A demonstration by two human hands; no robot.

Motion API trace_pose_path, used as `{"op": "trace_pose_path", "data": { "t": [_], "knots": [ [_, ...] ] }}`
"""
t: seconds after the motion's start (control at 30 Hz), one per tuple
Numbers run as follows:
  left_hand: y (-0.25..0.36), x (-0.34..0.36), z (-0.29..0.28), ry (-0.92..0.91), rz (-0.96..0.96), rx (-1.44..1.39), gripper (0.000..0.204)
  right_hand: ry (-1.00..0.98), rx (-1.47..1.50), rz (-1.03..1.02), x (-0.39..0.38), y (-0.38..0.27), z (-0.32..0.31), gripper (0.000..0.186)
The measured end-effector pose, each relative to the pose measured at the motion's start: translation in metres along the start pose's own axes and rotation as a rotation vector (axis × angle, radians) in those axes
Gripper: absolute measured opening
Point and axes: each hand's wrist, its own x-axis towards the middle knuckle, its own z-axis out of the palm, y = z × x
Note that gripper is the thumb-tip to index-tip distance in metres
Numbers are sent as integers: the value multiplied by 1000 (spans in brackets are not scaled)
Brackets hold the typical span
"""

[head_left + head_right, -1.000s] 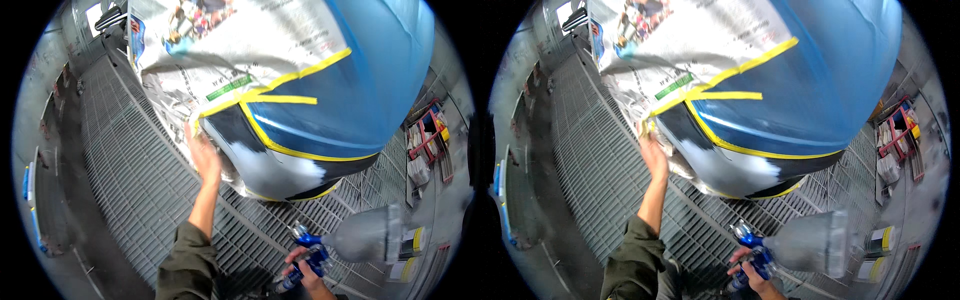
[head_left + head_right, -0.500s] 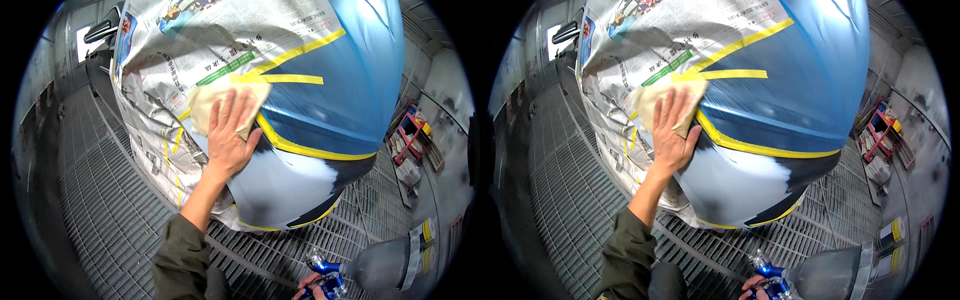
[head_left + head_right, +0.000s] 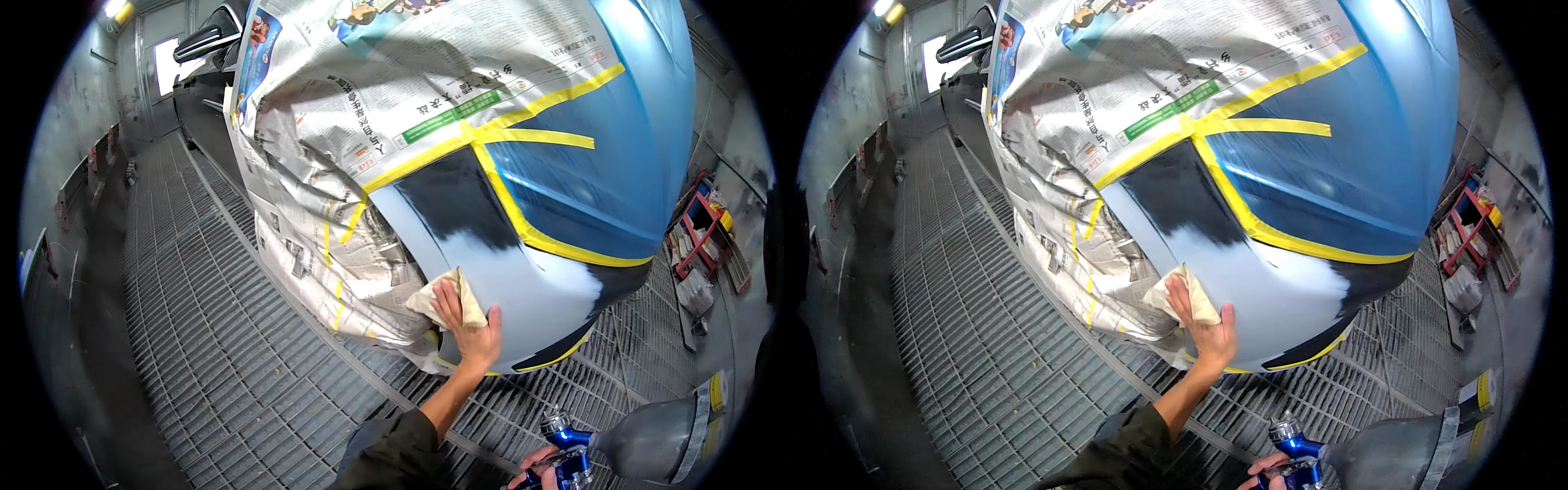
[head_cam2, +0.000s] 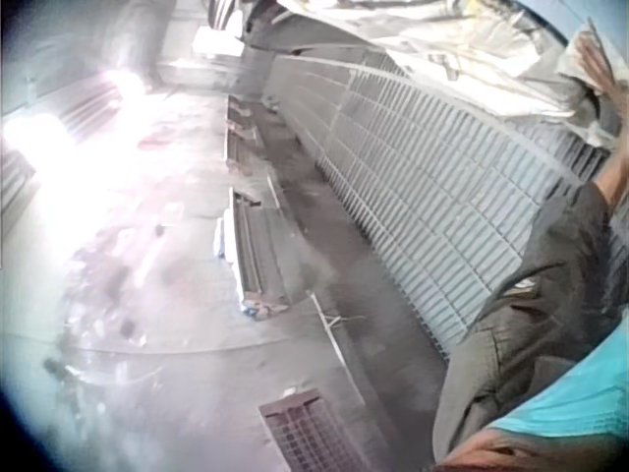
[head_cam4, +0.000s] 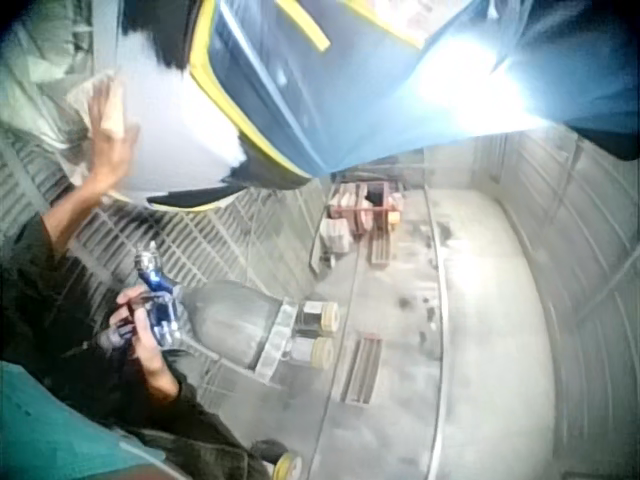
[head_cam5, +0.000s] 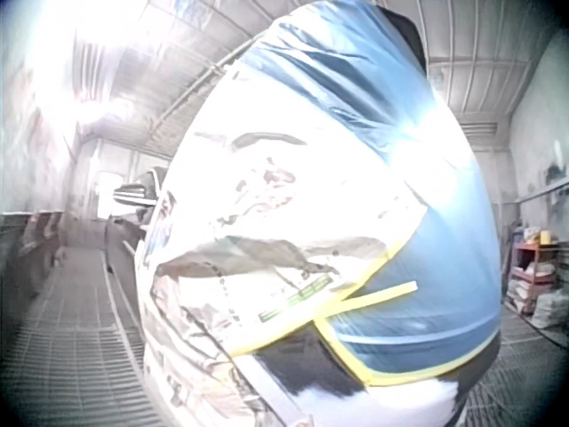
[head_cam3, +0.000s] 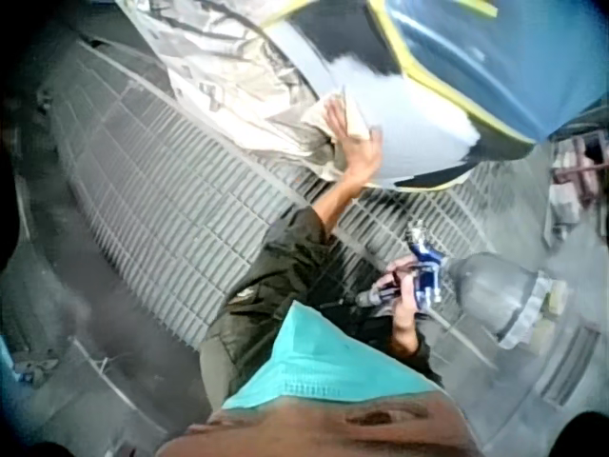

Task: The person prepares a spray gun and applies gray paint to a car's hood in a paint booth. They wipe the surface with a cloth between coats and continue spraying until the hood is fully covered.

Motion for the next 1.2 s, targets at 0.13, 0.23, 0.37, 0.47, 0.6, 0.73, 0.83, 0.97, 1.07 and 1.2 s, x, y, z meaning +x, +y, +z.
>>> {"op": "trace_pose_path", "data": {
  "t": [0.13,0.23,0.37,0.47,0.6,0.73,0.83,0.97,1.07,1.2],
  "knots": [
    [-10,98,-7,181,27,-200,67,6,-33,8,-4,5,-6,23],
    [-8,149,-13,190,-14,-197,64,38,-66,6,-4,8,-5,24],
    [-8,45,4,-9,288,9,70,-47,-42,19,2,0,-14,21],
    [-32,-41,13,-453,984,325,66,-50,93,46,-7,-2,-31,29],
    [36,-50,53,-780,1399,563,61,146,200,-26,-18,-22,-33,49],
    [115,-19,126,-787,1497,533,52,98,292,-55,-12,-34,-39,51],
    [152,-12,168,-779,1543,462,46,112,329,-63,-19,-32,-48,45],
    [131,16,121,-870,1407,314,51,207,284,-88,-21,-38,-56,38],
    [102,62,55,-867,1331,330,57,298,261,-13,-39,-51,-68,44],
    [22,106,-18,-655,1483,672,51,272,383,60,-40,-74,-64,45]
  ]
}}
